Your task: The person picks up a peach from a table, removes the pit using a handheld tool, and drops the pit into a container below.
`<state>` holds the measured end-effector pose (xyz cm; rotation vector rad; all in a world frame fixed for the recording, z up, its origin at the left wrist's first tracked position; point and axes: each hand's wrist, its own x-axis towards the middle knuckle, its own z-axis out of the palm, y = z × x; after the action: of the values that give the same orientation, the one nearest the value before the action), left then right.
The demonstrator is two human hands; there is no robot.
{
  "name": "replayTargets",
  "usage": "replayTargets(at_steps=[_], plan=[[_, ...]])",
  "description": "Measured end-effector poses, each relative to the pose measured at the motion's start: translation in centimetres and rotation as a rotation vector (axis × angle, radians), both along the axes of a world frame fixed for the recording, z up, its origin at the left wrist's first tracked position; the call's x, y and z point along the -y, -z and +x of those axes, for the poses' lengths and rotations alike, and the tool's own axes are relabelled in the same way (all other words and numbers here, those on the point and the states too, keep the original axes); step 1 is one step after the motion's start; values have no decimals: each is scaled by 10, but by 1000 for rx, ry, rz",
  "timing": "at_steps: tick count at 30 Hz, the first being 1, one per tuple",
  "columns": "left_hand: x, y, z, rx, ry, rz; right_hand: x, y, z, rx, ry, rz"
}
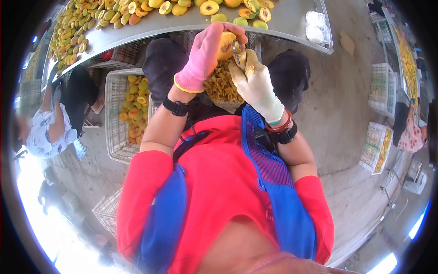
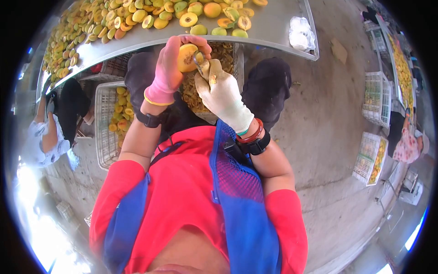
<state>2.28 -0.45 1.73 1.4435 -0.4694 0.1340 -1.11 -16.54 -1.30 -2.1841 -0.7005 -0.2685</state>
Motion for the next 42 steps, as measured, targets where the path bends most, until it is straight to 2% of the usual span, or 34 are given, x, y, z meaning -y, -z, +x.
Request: replayTargets(at_steps=[4,7,9,11,13,15,17,19,22,23,25,28,30,32,37,39,41,42], plan=[[14,-4,-11,11,-78,-52,1,0,-6,205,-26,-131],[14,1,-11,-80,-49,-151,5,-7,-3,301,-191,-40],[16,2,-11,-144,-27,-208,4,-11,-11,-82,-151,179],[20,0,-14,-268,-71,-218,2,-13,-18,-335,-85,270],[21,-1,-16,-332,-111,-198,0,-10,-21,-455,4,236],[22,-1,-17,-338,-145,-151,-2,-4,-21,-406,-122,336],[21,1,-16,-294,-149,-168,1,-7,-19,-660,-185,469],[19,3,-17,-273,-151,-165,5,-40,-18,-1224,-173,629],[18,6,-16,-287,-130,-189,-12,-6,-18,-712,-175,648],[18,8,-16,-302,-110,-232,-5,-2,-18,-887,-193,629],[16,11,-15,-307,-58,-265,6,-37,-14,-1235,-225,579],[9,13,-17,-295,-23,-222,4,-33,-15,-1183,-238,529],[10,18,-18,-310,-65,-182,-5,-15,-17,-864,-262,512],[8,26,-17,-327,-77,-166,-4,-5,-18,-807,-294,493],[1,23,-21,-299,-37,-115,5,-26,-15,-1351,-320,605],[2,24,-21,-307,-42,-127,-11,22,-14,-678,-380,596],[1,26,-21,-297,-67,-121,-14,21,-16,-634,-383,555],[0,27,-21,-290,-78,-118,-8,-12,-18,-922,-364,524]])
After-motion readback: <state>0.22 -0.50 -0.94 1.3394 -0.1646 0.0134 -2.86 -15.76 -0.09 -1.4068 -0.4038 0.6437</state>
